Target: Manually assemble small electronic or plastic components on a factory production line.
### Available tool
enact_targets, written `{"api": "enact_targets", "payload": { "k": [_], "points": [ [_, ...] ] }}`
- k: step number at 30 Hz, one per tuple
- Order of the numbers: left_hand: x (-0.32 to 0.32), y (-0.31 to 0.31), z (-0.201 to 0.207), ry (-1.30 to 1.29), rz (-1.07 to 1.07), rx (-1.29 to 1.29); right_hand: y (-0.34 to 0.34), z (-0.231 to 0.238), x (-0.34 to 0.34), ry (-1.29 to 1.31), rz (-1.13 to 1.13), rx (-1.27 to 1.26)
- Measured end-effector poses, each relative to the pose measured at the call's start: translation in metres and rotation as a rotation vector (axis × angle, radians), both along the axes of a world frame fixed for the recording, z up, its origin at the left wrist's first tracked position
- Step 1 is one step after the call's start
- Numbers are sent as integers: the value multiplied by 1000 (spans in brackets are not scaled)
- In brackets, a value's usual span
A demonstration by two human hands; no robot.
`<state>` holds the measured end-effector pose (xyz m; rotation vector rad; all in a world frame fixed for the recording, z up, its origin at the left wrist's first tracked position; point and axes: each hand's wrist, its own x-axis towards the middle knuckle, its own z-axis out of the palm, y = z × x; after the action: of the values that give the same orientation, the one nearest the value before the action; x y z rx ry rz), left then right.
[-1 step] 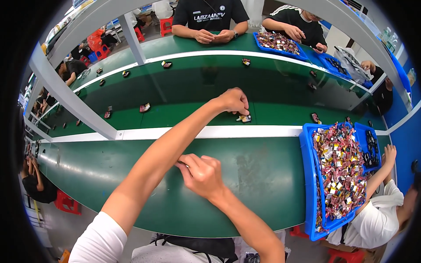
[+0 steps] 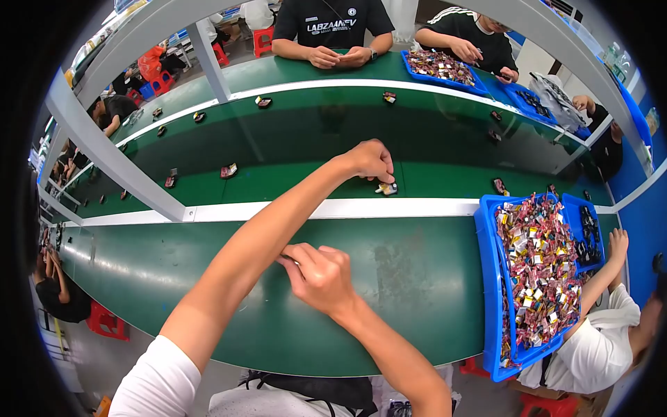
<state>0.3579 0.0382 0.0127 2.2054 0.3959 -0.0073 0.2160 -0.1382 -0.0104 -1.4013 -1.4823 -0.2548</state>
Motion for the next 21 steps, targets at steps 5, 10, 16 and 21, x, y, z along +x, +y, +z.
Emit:
{"api": "enact_targets", "payload": {
  "k": [5, 10, 16, 21],
  "points": [
    [-15, -5, 7, 73, 64, -186, 1, -1, -3, -18, 32, 0],
    [-70, 3, 14, -91, 119, -523, 1, -4, -9, -18, 46, 17],
    [-178, 0, 2, -401, 378, -531, 1, 1, -16, 78, 79, -9],
    [-252, -18, -22, -460, 581, -520, -6, 5, -18, 301, 65, -168]
  ]
}}
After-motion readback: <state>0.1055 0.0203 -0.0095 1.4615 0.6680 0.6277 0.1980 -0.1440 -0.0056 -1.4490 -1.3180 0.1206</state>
